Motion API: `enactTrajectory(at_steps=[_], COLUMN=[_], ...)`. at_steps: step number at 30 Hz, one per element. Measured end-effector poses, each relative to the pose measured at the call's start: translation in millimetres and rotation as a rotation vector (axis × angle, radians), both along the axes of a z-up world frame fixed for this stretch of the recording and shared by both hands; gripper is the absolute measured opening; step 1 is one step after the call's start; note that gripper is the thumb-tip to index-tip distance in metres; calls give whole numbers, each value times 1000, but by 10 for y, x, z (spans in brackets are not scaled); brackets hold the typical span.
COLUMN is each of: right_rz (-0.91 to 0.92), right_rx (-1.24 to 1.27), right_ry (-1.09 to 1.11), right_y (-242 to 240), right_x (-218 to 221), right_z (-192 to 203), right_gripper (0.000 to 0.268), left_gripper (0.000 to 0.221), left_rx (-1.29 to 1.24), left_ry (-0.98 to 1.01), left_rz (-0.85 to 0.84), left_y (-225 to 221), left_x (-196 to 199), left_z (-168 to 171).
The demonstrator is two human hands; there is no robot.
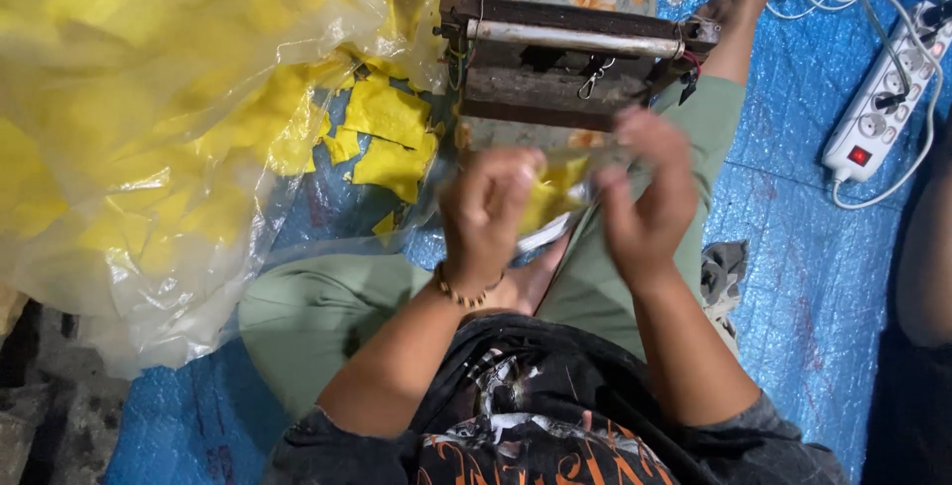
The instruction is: Packing yellow items into plastic bags and sealing them using a manual heat sealer.
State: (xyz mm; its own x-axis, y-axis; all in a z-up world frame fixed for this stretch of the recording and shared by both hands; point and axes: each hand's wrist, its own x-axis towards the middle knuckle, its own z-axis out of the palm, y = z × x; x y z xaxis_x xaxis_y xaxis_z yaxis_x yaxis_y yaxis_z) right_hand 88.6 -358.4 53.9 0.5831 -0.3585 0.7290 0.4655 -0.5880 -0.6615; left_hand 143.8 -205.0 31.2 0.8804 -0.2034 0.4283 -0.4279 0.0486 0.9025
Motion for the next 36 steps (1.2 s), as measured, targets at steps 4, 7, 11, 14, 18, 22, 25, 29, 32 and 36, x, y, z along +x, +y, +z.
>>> enactTrajectory(at_steps=[4, 7, 11, 14, 18, 22, 25, 29, 32, 36], right_rz=[100, 60, 40, 344, 768, 707, 874, 794, 891, 1067], right_rx=[-240, -395, -241, 168, 316, 345, 162, 41, 148, 101], right_ry=[20, 7, 90, 206, 475, 390, 370, 325, 426, 1021], right_y=[317, 224, 21, 256, 767, 836, 869, 951, 941, 243], right_x=[-213, -313, -495, -643, -980, -963, -1051, -1102, -1127, -925], right_z=[215, 230, 97, -74, 85, 387, 427, 370, 69, -314], right_gripper=[23, 22, 27, 31, 94, 64, 67, 50, 39, 51], left_gripper=[7, 16, 18, 18, 44, 30, 12, 18, 26, 82], left_rx=[-49, -298, -472, -488, -395, -64, -121, -248, -325, -402], left_ry=[-115, 67, 236, 264, 249, 131, 100, 109, 262, 494], left_rz=[-68, -69, 81, 191, -137, -153, -141, -192, -146, -249], left_y=[289, 552, 945, 1127, 1038, 1241, 1358, 1426, 1474, 1617], left_x=[-379, -516, -637, -682, -779, -901, -1031, -1087, -1122, -894], left_z=[154, 344, 603, 719, 1076, 1178, 1217, 1058, 804, 312])
